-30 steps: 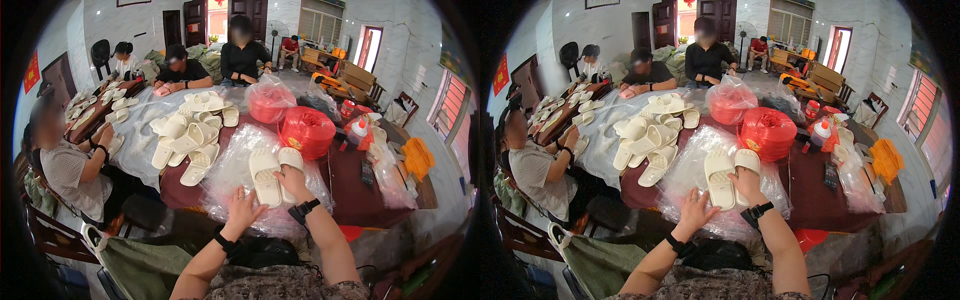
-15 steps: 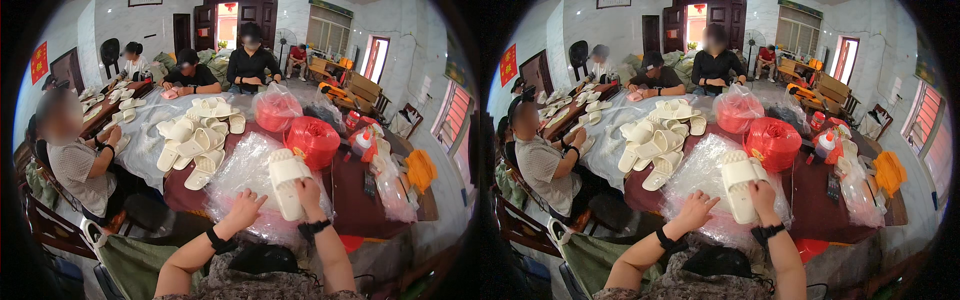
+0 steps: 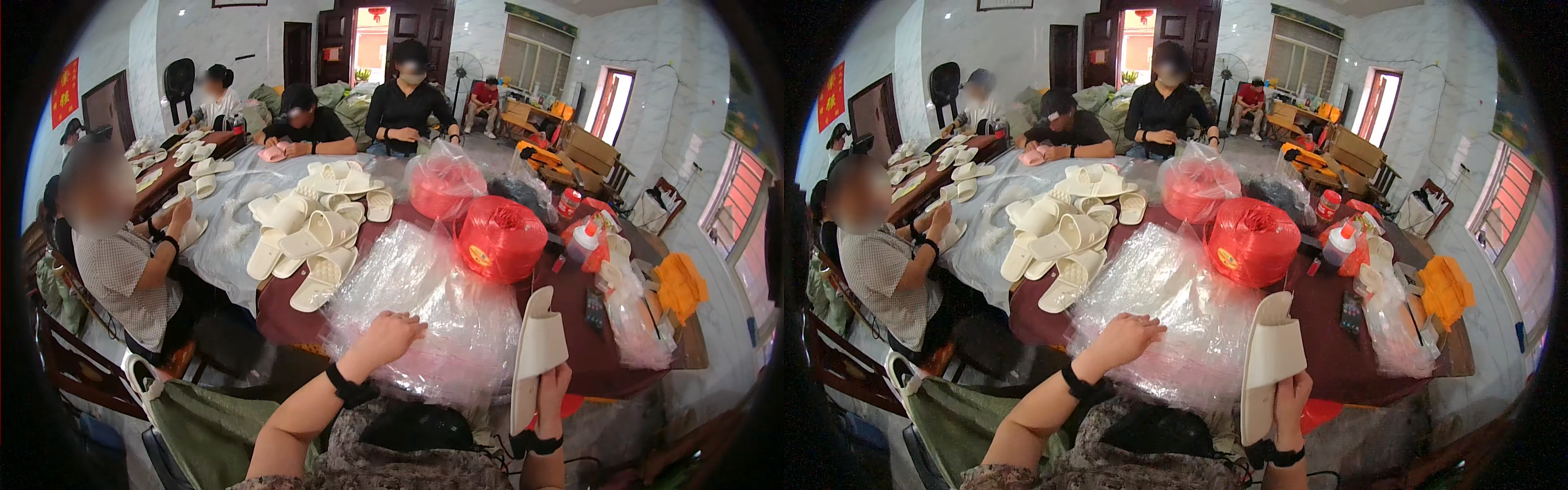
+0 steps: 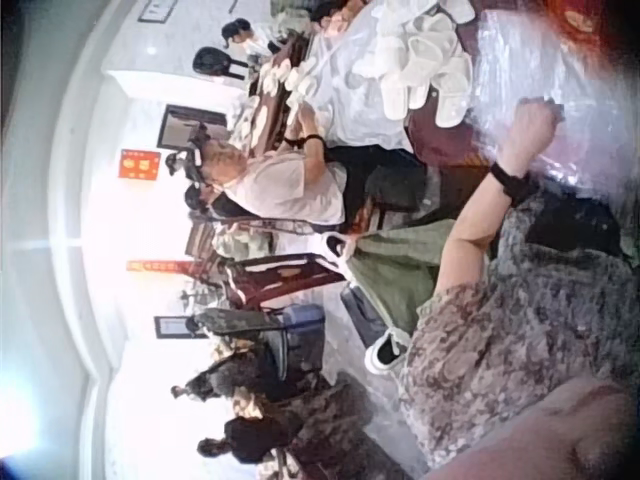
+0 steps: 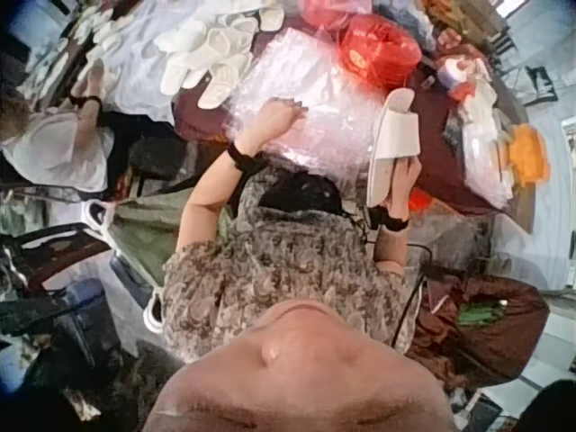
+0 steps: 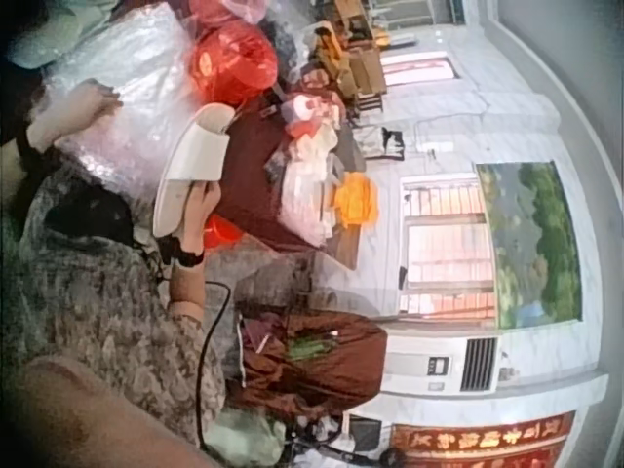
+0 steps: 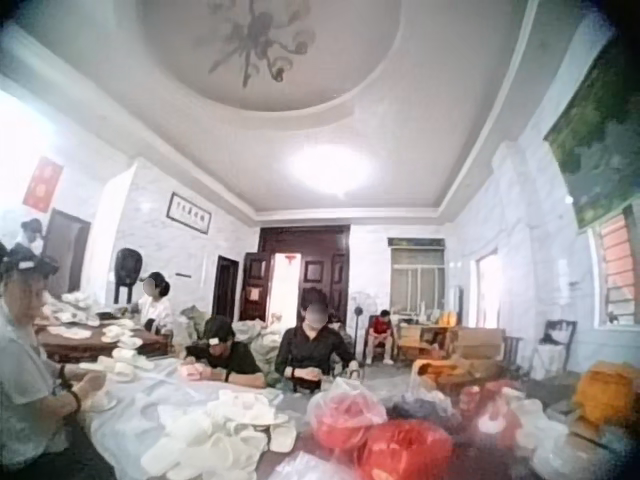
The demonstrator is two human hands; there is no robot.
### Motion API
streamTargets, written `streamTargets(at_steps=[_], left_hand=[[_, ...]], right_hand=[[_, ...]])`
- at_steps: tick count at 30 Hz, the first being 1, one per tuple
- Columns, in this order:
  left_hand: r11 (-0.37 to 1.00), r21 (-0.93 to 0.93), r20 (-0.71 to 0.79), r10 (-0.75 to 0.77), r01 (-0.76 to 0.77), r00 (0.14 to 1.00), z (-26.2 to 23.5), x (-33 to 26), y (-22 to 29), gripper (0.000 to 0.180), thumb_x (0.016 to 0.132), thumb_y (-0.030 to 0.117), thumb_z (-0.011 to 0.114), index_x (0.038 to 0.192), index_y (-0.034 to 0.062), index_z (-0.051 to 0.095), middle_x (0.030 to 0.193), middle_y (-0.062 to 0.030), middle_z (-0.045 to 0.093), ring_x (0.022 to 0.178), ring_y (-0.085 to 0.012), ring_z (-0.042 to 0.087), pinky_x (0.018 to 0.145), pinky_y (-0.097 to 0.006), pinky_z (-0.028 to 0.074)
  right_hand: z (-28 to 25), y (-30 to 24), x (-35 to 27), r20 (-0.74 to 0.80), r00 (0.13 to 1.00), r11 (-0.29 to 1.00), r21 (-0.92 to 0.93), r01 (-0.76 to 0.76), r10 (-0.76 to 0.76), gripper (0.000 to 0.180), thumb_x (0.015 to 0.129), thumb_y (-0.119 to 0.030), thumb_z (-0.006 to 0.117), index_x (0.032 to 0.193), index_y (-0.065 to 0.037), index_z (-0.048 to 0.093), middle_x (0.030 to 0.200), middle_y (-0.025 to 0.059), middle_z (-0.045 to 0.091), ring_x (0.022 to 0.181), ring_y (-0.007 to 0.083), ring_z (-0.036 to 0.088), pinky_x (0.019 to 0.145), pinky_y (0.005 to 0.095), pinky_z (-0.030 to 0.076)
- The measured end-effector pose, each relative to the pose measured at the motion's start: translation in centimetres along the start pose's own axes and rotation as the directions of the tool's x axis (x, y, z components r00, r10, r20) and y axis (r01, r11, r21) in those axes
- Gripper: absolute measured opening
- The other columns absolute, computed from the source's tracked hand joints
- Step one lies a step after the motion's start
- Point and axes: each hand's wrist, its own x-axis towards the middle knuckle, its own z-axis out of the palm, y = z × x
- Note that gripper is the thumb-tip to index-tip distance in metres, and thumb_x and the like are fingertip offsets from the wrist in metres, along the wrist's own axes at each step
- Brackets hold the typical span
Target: Packing slippers/shoes into plastic bags.
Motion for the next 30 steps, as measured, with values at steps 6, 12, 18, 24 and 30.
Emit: streamTargets(at_steps=[6,12,18,24,30], left_hand=[[0.999,-0.036,0.009,-0.018,0.018,1.000,-2.6,-1.9,2.2,0.027,0.092,0.031,0.060,0.108,0.0114,0.068,0.091,-0.0111,0.071,0.082,-0.0299,0.067,0.073,-0.043,0.051],[0.995,-0.011,-0.158,-0.104,0.104,0.982,-7.6,-5.0,3.5,0.018,0.088,0.027,0.065,0.091,0.0100,0.070,0.075,-0.0105,0.068,0.072,-0.0314,0.066,0.063,-0.043,0.051],[0.958,-0.041,-0.574,-0.255,0.283,0.778,-11.2,-7.3,6.4,0.012,0.082,0.007,0.068,0.093,0.0043,0.068,0.067,-0.0099,0.062,0.062,-0.0295,0.061,0.057,-0.040,0.049],[0.982,-0.104,-0.389,-0.187,0.159,0.902,-4.1,-4.2,7.3,0.020,0.084,0.009,0.066,0.104,0.0072,0.069,0.107,-0.0115,0.066,0.085,-0.0342,0.064,0.076,-0.040,0.054],[0.865,-0.468,-0.054,-0.230,0.179,0.972,0.5,-1.2,5.6,0.024,0.092,0.018,0.056,0.112,0.0128,0.068,0.143,-0.0278,0.042,0.104,-0.0426,0.062,0.078,-0.049,0.054]], right_hand=[[-1.5,0.4,-2.6,-0.064,0.998,1.000,0.007,-0.007,0.007,0.036,0.098,-0.029,0.058,0.102,0.006,0.064,0.093,0.0033,0.067,0.084,0.0096,0.057,0.074,0.0281,0.046],[-2.3,1.2,-4.6,-0.233,0.972,0.997,0.066,-0.025,0.040,0.034,0.097,-0.029,0.059,0.107,0.004,0.063,0.094,0.0048,0.067,0.085,0.0128,0.060,0.079,0.0277,0.048],[0.4,-2.5,-5.5,-0.196,0.980,0.997,0.083,-0.002,0.018,0.035,0.092,-0.027,0.064,0.112,0.002,0.062,0.100,0.0087,0.069,0.088,0.0201,0.066,0.080,0.0326,0.051],[1.4,-2.1,-6.6,0.272,0.931,0.814,0.464,-0.349,0.244,0.036,0.088,-0.027,0.067,0.110,0.001,0.064,0.101,0.0113,0.070,0.088,0.0230,0.068,0.078,0.0358,0.053],[3.9,-7.0,-4.0,0.688,0.654,0.945,0.161,0.286,-0.315,0.032,0.084,-0.023,0.066,0.103,0.003,0.067,0.096,0.0168,0.070,0.081,0.0343,0.069,0.072,0.0355,0.053]])
